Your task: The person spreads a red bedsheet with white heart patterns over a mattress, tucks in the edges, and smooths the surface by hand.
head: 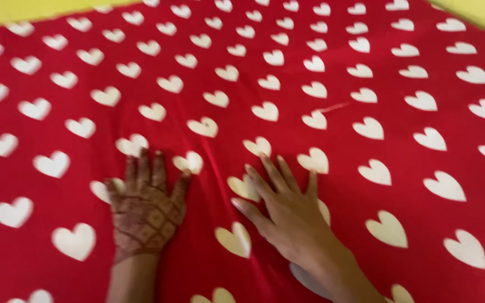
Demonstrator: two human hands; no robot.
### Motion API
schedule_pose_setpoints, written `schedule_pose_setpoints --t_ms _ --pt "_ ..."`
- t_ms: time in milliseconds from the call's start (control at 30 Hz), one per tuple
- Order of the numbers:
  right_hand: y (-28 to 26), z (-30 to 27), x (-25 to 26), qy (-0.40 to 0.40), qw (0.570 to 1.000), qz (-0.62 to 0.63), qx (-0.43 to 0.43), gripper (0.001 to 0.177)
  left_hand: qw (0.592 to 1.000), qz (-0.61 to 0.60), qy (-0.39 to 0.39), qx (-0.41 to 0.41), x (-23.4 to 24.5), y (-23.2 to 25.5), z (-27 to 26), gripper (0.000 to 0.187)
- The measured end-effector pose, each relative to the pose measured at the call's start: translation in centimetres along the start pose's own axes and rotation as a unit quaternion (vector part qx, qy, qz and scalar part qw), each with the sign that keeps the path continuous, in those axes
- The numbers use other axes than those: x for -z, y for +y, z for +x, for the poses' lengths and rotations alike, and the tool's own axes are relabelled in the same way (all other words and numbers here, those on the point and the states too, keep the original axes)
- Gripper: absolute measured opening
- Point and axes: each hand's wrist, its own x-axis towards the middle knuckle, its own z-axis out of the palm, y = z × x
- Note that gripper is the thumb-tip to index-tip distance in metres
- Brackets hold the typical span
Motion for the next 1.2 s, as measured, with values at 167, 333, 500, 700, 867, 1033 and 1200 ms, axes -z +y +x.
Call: schedule_pose_setpoints --t_ms 167,333,500,700,867,1033,1200 --pt "-0.1 -0.1 -0.2 0.010 0.998 0.051 0.034 0.087 0.995 -0.086 -0.043 0.020 2.9 1.4 -1.5 0.087" --pt "0.1 0.0 -0.3 0.016 0.997 0.072 0.025 0.085 0.990 -0.108 -0.095 0.001 4.7 3.6 -2.5 0.092" --pt "0.9 0.0 -1.1 0.046 0.997 0.036 0.048 0.082 0.976 -0.110 -0.186 -0.019 5.0 5.2 -2.0 0.096" --pt "1.2 0.5 -2.2 0.185 0.978 0.010 0.092 0.070 0.973 -0.096 -0.206 -0.041 3.3 6.5 -1.1 0.100" --pt "1.2 -0.3 -2.2 0.231 0.967 0.103 0.012 0.062 0.972 -0.109 -0.188 -0.087 2.1 7.3 -1.6 0.105" --pt "1.2 -1.7 -2.3 0.215 0.975 0.060 -0.023 0.062 0.967 -0.117 -0.126 -0.185 0.5 8.0 -2.3 0.102" --pt "3.4 -8.1 -3.1 0.186 0.977 0.060 -0.088 0.059 0.947 -0.113 -0.048 -0.297 1.6 12.2 -4.1 0.100"
